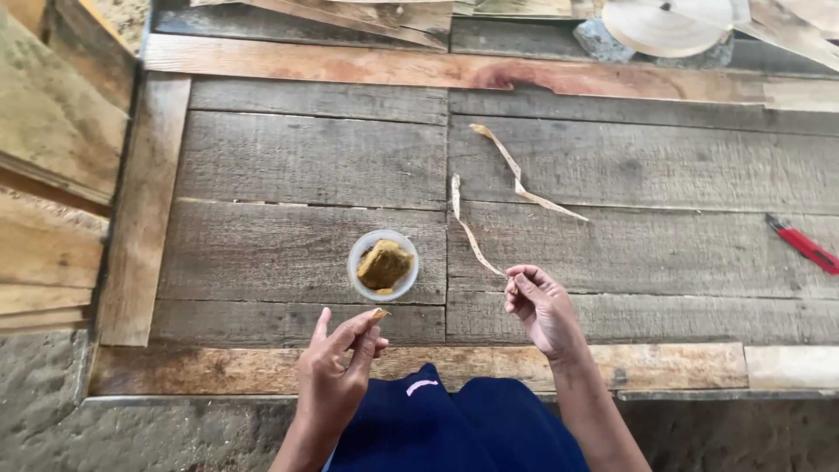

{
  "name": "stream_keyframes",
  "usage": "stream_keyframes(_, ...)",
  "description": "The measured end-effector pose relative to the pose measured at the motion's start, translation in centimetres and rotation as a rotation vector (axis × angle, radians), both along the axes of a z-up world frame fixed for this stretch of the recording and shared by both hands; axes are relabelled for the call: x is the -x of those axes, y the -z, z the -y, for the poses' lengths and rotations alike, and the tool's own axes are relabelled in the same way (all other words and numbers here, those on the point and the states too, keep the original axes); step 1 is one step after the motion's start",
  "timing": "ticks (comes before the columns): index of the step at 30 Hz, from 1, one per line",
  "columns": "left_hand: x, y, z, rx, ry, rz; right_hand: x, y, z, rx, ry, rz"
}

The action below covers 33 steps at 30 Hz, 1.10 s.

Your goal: The person repeatedly picks up thin strips of wood, rubs a brown substance from a small container onto them, and places them into a stack. The person also handles a larger wooden plank, applying the substance to its edge before stacking it.

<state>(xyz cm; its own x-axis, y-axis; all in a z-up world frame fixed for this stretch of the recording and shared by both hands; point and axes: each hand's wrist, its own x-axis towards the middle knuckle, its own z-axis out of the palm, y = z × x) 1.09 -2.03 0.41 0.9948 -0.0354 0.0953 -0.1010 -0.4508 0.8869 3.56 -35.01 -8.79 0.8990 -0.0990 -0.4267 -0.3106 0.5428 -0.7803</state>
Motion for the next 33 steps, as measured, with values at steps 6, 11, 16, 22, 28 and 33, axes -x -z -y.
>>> stream_keyframes(6,-0.4,0.2,0.7,-0.012,0.052,0.011,1.9,-0.3,1.5,0.107,0.045,-0.014)
stream_keyframes(11,-0.6,-0.4,1.0,-0.026,0.087,0.02,3.4,-0.1,3.0,0.108,0.112,0.001)
stream_keyframes(16,-0.6,-0.9,1.1,-0.031,0.106,-0.023,5.5,1.3,5.3,0.12,0.258,-0.104)
stream_keyframes(22,-0.7,-1.4,1.5,-0.047,0.128,-0.043,7.8,1.1,7.1,0.0,0.35,-0.052)
stream_keyframes(28,-1.0,-0.8,1.8,-0.055,0.147,0.029,9.6,1.4,8.2,-0.012,0.403,-0.028)
stream_keyframes(33,-1.3,-0.6,2.4,-0.058,0.19,0.044,11.7,1.6,9.4,0.03,0.461,-0.08)
